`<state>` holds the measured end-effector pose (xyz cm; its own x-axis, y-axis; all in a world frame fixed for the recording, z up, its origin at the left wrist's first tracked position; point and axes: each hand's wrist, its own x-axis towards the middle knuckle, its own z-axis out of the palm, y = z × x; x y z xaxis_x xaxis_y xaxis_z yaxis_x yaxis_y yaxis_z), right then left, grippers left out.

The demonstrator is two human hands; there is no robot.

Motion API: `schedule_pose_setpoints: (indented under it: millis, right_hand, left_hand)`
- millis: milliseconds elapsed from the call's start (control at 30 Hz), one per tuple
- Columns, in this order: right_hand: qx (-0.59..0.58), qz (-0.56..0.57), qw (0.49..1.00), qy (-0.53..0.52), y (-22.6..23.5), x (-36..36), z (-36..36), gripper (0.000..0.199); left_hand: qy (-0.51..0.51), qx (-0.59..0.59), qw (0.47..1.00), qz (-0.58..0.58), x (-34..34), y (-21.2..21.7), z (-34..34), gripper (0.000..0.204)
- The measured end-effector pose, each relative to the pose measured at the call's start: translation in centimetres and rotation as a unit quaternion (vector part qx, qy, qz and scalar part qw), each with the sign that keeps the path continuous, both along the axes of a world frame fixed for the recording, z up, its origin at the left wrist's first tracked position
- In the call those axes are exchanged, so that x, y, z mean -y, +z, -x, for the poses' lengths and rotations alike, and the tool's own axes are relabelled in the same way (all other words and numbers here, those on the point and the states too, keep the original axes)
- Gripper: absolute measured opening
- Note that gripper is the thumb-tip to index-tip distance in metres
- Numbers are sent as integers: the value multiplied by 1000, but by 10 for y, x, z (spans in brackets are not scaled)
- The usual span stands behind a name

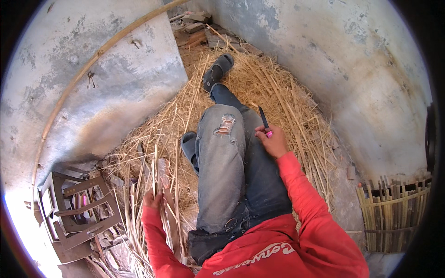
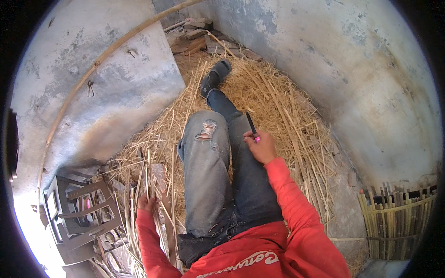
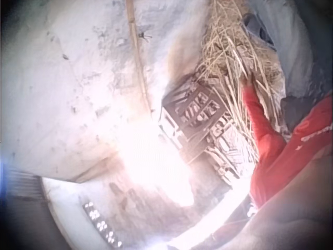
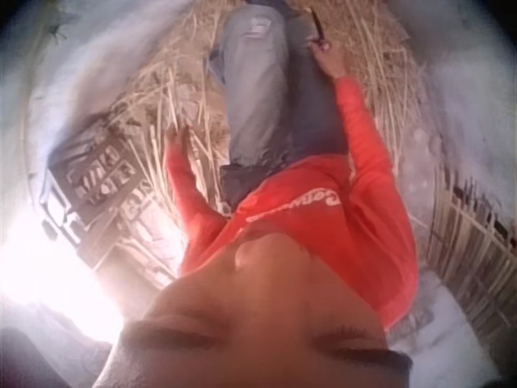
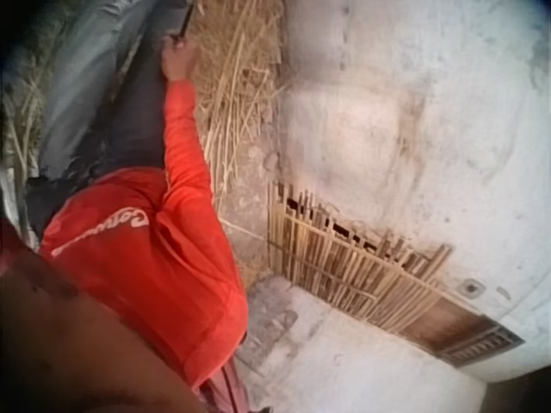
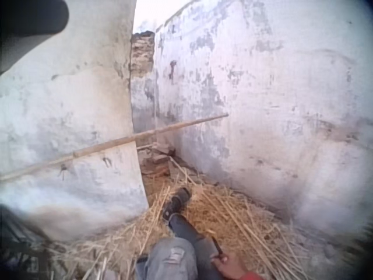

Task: The person uses a utility knife to shave and smooth thin bamboo strips while sitting on a straw-covered floor. They handle the strips one at a time, running the blade along the surface to remove material.

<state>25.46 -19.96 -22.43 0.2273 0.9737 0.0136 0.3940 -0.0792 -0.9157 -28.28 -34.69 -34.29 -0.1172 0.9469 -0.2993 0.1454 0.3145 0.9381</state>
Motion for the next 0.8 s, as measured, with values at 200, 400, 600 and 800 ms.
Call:
schedule_pose_setpoints:
  millis: [200,400,600,800]
  right_hand:
    - [-11,-6,1000,-13,2,9,-12,15]
    - [1,14,999,-41,-14,18,-47,14]
    - [-20,20,999,-43,-27,20,-56,15]
    - [-19,16,999,-27,-19,18,-45,16]
  left_hand:
    - [-62,149,987,25,-70,-2,-29,22]
    - [-65,94,993,38,-96,-26,-45,23]
    - [-53,50,997,40,-109,-38,-72,21]
    - [-35,-104,993,-34,-118,-60,-64,23]
